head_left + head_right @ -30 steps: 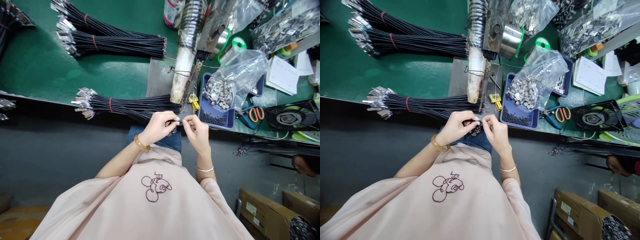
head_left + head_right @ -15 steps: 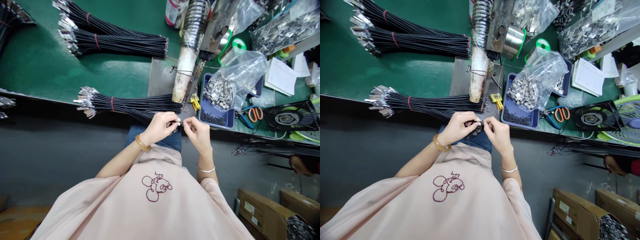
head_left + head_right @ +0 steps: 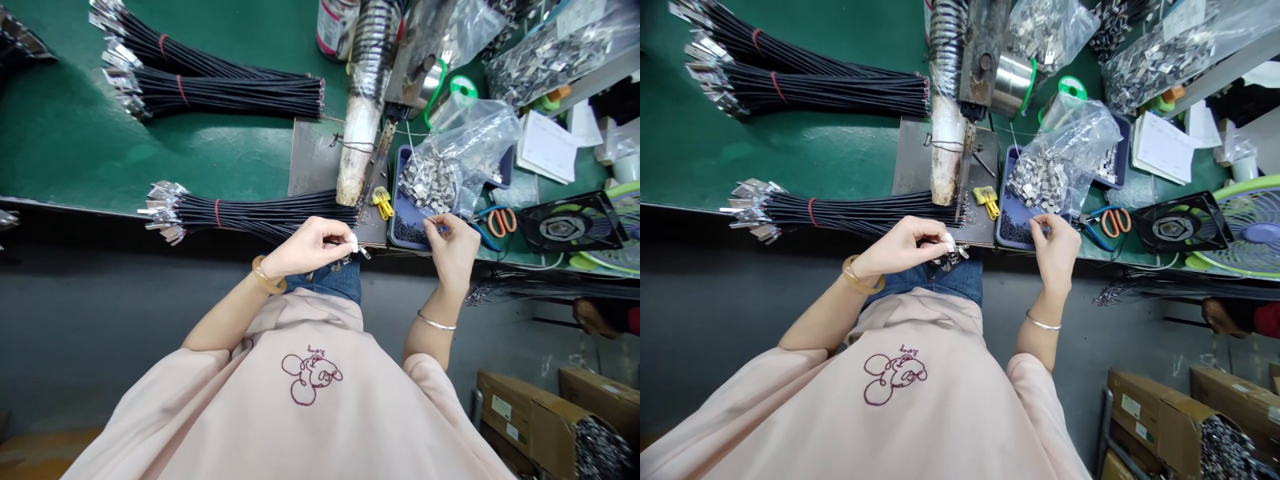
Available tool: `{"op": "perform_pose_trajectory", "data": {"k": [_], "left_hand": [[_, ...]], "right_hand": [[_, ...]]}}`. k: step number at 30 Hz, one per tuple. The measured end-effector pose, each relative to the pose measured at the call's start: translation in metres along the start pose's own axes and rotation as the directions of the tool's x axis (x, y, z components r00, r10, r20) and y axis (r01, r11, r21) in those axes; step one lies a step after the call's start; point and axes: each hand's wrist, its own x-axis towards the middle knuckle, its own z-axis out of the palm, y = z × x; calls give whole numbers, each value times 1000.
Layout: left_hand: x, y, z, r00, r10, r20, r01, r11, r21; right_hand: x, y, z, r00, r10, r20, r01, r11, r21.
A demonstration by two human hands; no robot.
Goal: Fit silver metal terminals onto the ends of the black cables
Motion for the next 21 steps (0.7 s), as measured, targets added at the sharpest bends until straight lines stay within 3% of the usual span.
{"op": "perform_pose_trajectory", "data": {"k": [3, 5, 8, 10, 14, 17, 21], "left_hand": [[3, 6, -3, 992, 103, 69, -116, 969, 217], [2, 7, 1, 979, 184, 84, -202, 904, 378], [-2, 0, 16, 959, 278, 57, -254, 751, 609], [-4, -8, 27, 952, 303, -42, -194, 704, 683], [-2, -21, 41, 911, 261, -321, -54, 844, 533], [-1, -24, 42, 902, 164, -400, -5, 929, 369], [-1, -25, 40, 913, 79, -400, 34, 963, 268]], "right_hand": [[16, 17, 2, 994, -18, 108, 20, 1000, -23], [22, 22, 5, 988, -31, 150, 34, 999, -18], [22, 21, 7, 990, -47, 133, 48, 999, -3], [14, 15, 10, 997, -43, 66, 42, 999, 17], [-16, -15, 26, 997, 5, -83, 7, 989, 150], [-41, -44, 43, 996, 71, 60, -91, 856, 508], [-56, -66, 59, 979, 44, 201, -155, 803, 576]]}}
